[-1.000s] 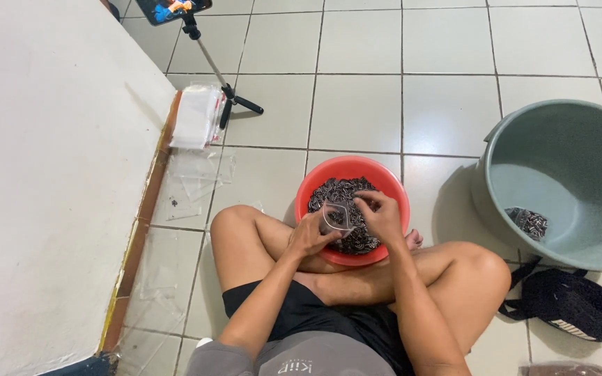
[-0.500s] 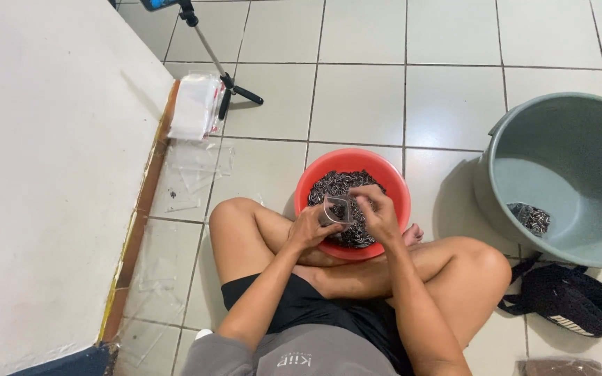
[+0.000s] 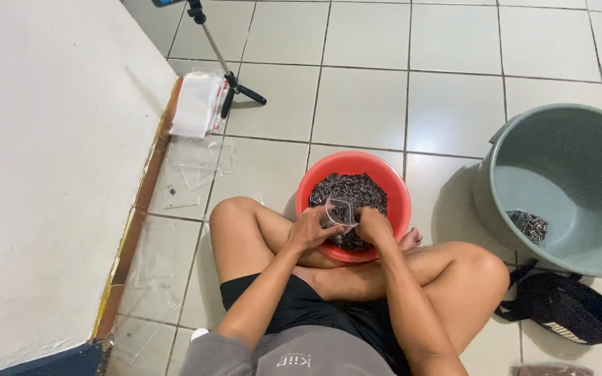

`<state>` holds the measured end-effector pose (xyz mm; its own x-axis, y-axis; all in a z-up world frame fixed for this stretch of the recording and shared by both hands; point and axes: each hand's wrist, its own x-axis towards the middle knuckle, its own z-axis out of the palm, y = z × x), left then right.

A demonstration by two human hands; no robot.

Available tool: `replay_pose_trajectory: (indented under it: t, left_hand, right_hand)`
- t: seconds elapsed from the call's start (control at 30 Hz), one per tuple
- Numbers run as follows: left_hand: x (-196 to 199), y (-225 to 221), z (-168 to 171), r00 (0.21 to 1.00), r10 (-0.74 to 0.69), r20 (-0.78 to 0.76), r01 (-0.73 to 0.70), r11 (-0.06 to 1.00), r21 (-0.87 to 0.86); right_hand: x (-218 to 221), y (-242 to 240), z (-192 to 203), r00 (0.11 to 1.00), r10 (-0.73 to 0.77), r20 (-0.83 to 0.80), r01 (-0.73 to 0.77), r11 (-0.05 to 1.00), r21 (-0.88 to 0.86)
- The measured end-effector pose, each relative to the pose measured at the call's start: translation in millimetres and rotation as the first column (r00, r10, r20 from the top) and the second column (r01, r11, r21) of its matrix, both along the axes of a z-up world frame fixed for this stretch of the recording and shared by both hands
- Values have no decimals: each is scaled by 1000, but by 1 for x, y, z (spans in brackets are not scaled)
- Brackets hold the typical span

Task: The person manually fills small plastic bags with small black components using a plastic cup as a scoop.

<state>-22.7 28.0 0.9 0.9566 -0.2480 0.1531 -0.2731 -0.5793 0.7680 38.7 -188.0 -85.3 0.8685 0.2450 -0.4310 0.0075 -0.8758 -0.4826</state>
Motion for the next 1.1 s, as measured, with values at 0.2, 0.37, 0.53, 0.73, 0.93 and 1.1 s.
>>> replay_pose_trajectory:
  t: [0.2, 0.37, 0.53, 0.73, 0.93, 1.1]
  left_hand:
    - [-2, -2, 10, 1000, -4, 20, 4, 1000, -5]
    - [-1, -1, 6, 999, -19, 32, 20, 999, -30]
    - [0, 2, 5, 999, -35, 18, 35, 999, 8]
    - [-1, -1, 6, 1000, -30, 8, 30, 1000, 7]
    - [2, 2, -7, 1000, -13, 6, 13, 999, 38]
    - [4, 4, -12, 1000, -28, 3, 27, 999, 22]
  right_hand:
    - [-5, -2, 37, 996, -63, 62, 59, 996, 67]
    - [-28, -1, 136, 845, -335, 417, 18, 796, 605]
    - [-33, 1, 135, 776, -493, 393, -60, 562, 825]
    - [-39, 3, 145, 765, -401, 504, -303, 466, 831]
    - [-37, -3, 143, 810, -392, 436, -217, 490, 844]
    - [-28, -8, 126, 840, -415, 350, 4, 649, 761]
